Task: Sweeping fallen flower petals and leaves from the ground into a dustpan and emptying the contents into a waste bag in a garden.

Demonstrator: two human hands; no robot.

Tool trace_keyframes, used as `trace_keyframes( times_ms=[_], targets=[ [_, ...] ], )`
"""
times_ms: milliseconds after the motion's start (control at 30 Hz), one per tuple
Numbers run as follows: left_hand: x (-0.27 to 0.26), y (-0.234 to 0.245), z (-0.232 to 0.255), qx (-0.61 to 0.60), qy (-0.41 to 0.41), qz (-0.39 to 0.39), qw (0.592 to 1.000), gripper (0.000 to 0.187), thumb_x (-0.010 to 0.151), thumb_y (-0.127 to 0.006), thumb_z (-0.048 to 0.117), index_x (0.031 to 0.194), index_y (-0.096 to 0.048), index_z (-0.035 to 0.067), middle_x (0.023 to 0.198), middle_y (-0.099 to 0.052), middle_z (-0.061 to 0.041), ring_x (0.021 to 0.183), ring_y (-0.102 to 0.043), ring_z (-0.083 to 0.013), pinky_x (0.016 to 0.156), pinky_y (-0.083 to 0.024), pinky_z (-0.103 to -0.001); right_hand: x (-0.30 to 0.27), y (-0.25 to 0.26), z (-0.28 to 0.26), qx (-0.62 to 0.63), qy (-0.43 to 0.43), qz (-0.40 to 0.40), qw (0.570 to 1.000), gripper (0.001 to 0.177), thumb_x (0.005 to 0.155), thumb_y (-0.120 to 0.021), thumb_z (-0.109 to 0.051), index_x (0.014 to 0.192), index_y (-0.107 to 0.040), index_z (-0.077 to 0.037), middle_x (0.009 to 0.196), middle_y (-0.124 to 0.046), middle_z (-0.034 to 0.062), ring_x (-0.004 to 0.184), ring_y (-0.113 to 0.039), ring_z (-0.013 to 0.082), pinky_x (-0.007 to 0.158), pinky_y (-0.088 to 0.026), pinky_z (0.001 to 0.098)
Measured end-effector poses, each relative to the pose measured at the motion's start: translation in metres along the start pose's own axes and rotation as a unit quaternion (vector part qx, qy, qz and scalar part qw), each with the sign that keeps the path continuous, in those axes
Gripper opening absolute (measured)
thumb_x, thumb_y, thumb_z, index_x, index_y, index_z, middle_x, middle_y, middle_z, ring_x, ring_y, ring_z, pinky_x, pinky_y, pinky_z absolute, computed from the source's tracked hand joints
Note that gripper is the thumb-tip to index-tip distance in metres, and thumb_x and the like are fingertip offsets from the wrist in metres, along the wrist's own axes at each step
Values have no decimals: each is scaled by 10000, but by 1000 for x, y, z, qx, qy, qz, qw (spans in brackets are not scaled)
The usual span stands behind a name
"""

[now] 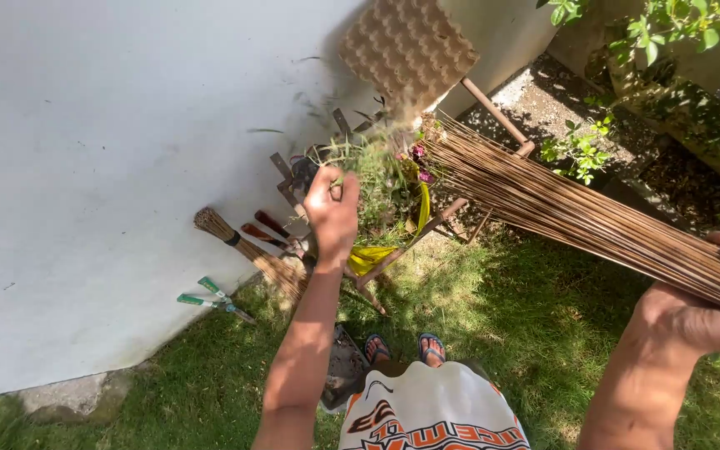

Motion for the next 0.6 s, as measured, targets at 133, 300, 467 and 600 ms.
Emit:
trace_keyframes(
  times_ms=[133,300,467,600],
  targets=[
    [-34,7,-64,164,307,46,936,167,993,-592,225,1058,-639,78,691,-595,-7,389,-362,-54,270,-218,-265,5,18,-3,-16,10,-11,1000,598,697,-657,-733,946,-619,-190,971,-605,-16,981,-627,127,1072,-582,341],
    [-24,15,-167,224,270,-8,937,51,1006,-572,136,1010,-581,86,920,-519,-61,684,-502,-131,518,-451,-276,-12,-27,-8,9,36,-41,998,362,862,-661,-537,962,-647,-189,907,-626,-23,887,-631,150,952,-610,366],
    [-25,4,-152,335,239,-123,903,429,1031,-574,174,1425,-507,19,1139,-615,-207,857,-670,-197,876,-607,-386,-41,-81,20,15,31,-98,995,210,944,-637,-381,1035,-551,-212,882,-581,12,825,-594,197,865,-573,402],
    [-46,21,-132,364,258,-27,895,323,1045,-586,237,1348,-611,131,1385,-451,-176,1259,-476,-318,1078,-435,-520,-79,-106,63,16,42,-243,969,229,924,-573,-344,1032,-455,-180,831,-546,44,783,-611,208,869,-583,426]
  ],
)
Point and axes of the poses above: each hand's wrist, its own x-axis towards the middle knuckle, its own y-axis out of the back of the hand, z = x × y, the point moved 6 cm from there along x, towards the middle knuckle
